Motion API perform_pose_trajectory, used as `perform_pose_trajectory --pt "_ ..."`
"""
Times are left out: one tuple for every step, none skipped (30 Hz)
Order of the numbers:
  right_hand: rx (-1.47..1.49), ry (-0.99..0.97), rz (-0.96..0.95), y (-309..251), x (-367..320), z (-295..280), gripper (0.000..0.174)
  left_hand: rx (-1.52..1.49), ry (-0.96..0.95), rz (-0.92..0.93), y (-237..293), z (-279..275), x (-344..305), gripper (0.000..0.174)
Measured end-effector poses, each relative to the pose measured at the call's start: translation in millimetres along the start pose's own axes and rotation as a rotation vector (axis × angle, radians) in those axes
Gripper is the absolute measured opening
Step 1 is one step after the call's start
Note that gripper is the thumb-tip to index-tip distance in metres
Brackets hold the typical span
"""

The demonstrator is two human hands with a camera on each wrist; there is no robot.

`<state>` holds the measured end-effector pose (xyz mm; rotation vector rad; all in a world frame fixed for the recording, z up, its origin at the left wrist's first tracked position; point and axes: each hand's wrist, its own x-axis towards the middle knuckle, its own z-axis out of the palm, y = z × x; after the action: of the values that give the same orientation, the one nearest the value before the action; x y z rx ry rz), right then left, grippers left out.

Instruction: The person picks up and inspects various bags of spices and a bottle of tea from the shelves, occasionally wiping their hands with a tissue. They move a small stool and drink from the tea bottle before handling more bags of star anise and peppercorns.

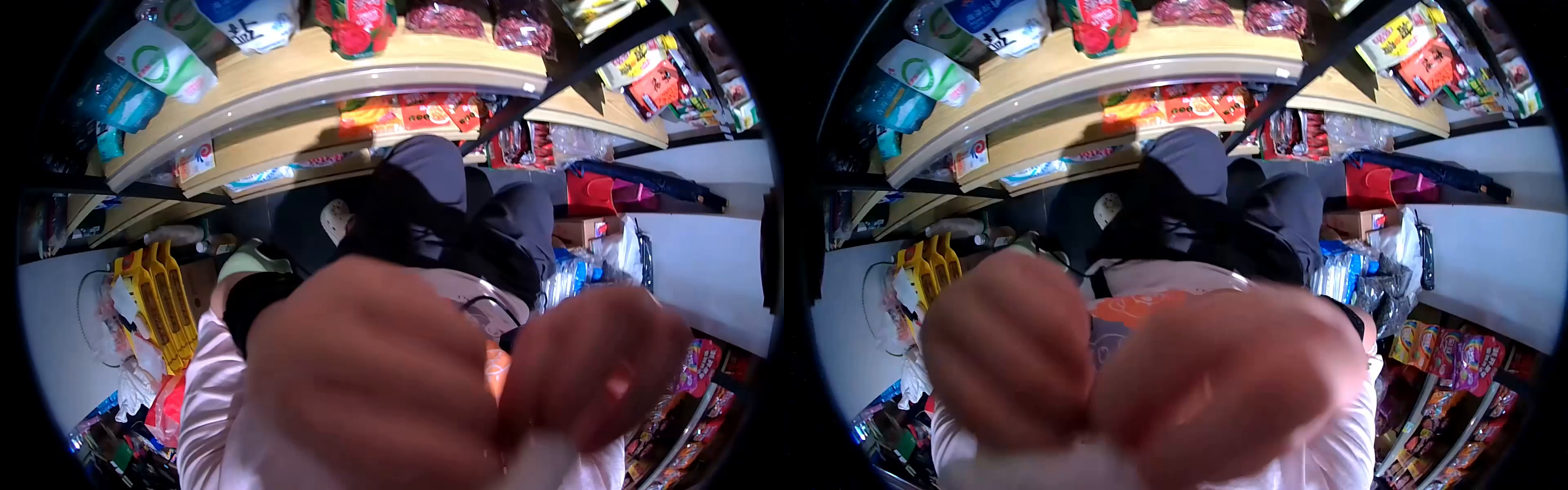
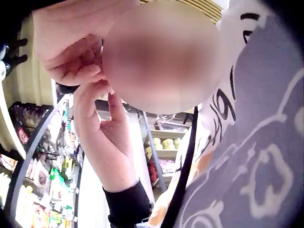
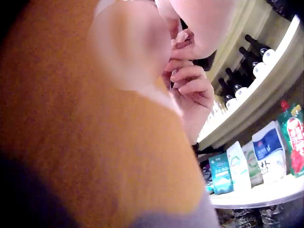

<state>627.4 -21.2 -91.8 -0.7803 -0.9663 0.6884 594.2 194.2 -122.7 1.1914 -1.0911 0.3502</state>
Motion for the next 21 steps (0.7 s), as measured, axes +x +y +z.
perform_pose_trajectory --pt "0.073 0.021 -0.021 -5 -4 9 0.006 0.039 0.064 0.040 6 13 4 0.012" --pt "0.138 0.123 -0.034 -10 -4 27 0.005 0.081 0.129 0.078 13 27 9 0.010" --pt "0.196 0.260 -0.033 -14 -4 48 0.006 0.109 0.315 0.171 5 50 18 0.008" --pt "0.230 0.345 -0.036 -18 -4 55 0.007 0.155 0.516 0.259 -2 73 26 0.008" --pt "0.262 0.307 0.001 -24 -2 48 0.008 0.210 0.716 0.328 -9 95 36 0.009" --pt "0.291 0.270 0.040 -31 1 41 0.011 0.178 0.639 0.351 -13 97 35 0.010" --pt "0.303 0.193 -0.014 -29 -6 33 0.010 0.147 0.562 0.376 -17 97 35 0.011" --pt "0.312 0.121 -0.067 -26 -14 25 0.010 0.112 0.487 0.399 -22 98 34 0.012" --pt "0.322 0.051 -0.124 -23 -23 19 0.012 0.074 0.408 0.419 -25 98 34 0.013" --pt "0.333 -0.022 -0.187 -20 -31 14 0.014 0.040 0.323 0.436 -28 98 33 0.014" --pt "0.310 -0.069 -0.225 -20 -36 11 0.016 -0.017 0.269 0.367 -24 101 33 0.013" --pt "0.289 -0.115 -0.263 -21 -40 9 0.018 -0.073 0.219 0.296 -21 103 32 0.012" --pt "0.229 -0.128 -0.270 -23 -46 8 0.019 -0.125 0.174 0.222 -18 106 32 0.011" --pt "0.184 -0.140 -0.283 -24 -48 7 0.020 -0.219 -0.089 0.225 -23 78 36 0.008" --pt "0.140 -0.151 -0.296 -24 -51 7 0.020 -0.207 -0.151 0.266 -26 76 37 0.008" --pt "0.116 -0.162 -0.319 -21 -51 7 0.021 -0.197 -0.213 0.307 -29 74 38 0.008" --pt "0.107 -0.189 -0.336 -19 -51 5 0.021 -0.084 -0.073 0.385 -36 91 32 0.010" --pt "0.099 -0.216 -0.353 -17 -50 4 0.022 -0.006 -0.008 0.424 -37 95 31 0.012" --pt "0.103 -0.250 -0.357 -14 -51 2 0.021 0.074 0.060 0.457 -38 99 31 0.014" --pt "0.097 -0.246 -0.358 -14 -49 1 0.020 0.118 0.050 0.457 -38 96 31 0.013" --pt "0.097 -0.238 -0.351 -13 -49 -1 0.020 0.103 -0.021 0.353 -35 91 32 0.009"
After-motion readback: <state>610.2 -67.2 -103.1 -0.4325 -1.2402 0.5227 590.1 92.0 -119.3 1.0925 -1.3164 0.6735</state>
